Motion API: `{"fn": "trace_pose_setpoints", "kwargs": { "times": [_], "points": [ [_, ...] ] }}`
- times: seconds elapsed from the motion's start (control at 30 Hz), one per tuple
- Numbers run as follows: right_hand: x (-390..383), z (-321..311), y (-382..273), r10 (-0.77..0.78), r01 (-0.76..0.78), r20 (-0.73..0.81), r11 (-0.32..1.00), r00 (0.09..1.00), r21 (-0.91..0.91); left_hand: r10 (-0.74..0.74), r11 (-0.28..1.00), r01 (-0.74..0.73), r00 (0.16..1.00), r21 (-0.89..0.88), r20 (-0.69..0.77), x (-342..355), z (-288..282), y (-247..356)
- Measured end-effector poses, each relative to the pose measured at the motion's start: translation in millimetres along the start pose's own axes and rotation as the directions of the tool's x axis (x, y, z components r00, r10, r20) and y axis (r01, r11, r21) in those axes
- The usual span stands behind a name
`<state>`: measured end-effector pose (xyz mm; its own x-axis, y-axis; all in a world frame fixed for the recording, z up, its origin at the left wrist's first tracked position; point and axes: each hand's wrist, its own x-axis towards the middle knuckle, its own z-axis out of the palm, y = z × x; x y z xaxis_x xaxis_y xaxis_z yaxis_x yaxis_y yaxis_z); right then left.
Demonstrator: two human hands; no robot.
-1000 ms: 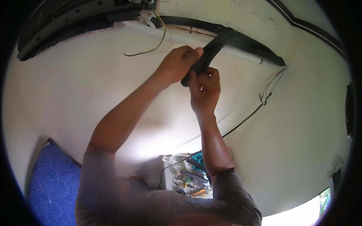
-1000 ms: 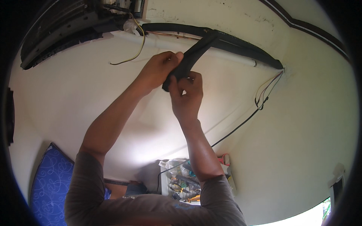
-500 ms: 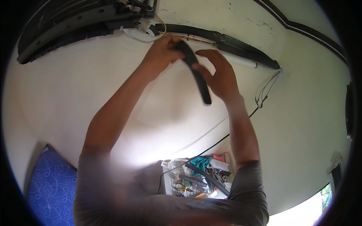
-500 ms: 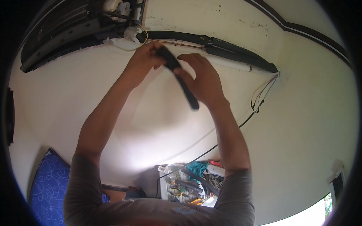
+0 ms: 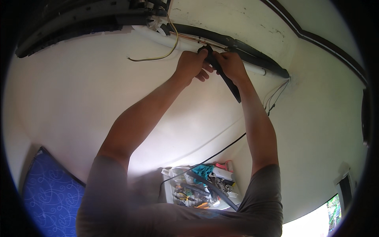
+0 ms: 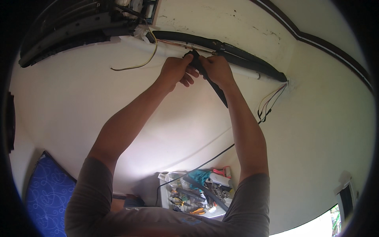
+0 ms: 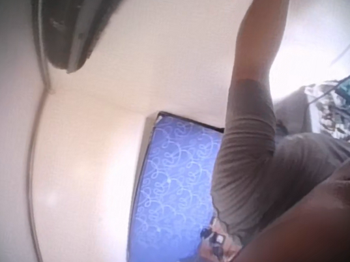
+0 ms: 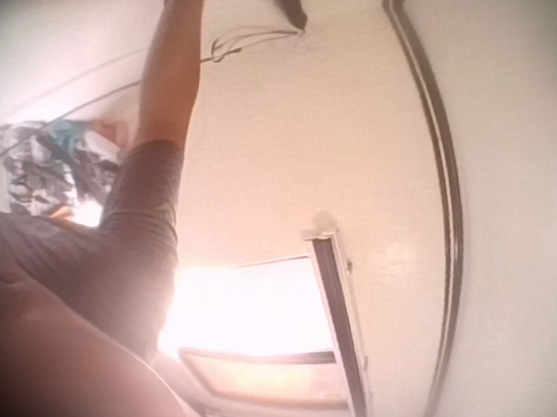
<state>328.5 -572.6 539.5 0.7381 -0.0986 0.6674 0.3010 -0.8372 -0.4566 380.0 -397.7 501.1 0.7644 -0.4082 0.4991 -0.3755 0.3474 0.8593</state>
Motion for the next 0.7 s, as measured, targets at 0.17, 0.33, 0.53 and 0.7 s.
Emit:
{"fn": "trace_pose_setpoints", "kwargs": {
  "times": [0.17,0.33,0.53,0.7],
  "points": [
    [17,12,-4,-0.007,0.013,-0.035,0.988,0.999,0.155,-0.012,0.998,0.008,0.997,-0.059,-0.077,23,-1,5],
    [6,6,-13,0.136,-0.152,0.075,0.946,0.988,0.286,0.04,0.975,-0.061,0.994,-0.212,-0.101,22,-1,2],
    [-33,-17,22,0.258,-0.298,0.173,0.913,0.951,0.278,0.157,0.886,-0.251,0.953,-0.389,-0.258,15,-21,10],
    [-27,16,45,0.262,-0.082,-0.003,0.313,0.965,0.946,0.182,0.853,-0.307,0.933,-0.422,-0.309,10,-24,10]
  ]
}}
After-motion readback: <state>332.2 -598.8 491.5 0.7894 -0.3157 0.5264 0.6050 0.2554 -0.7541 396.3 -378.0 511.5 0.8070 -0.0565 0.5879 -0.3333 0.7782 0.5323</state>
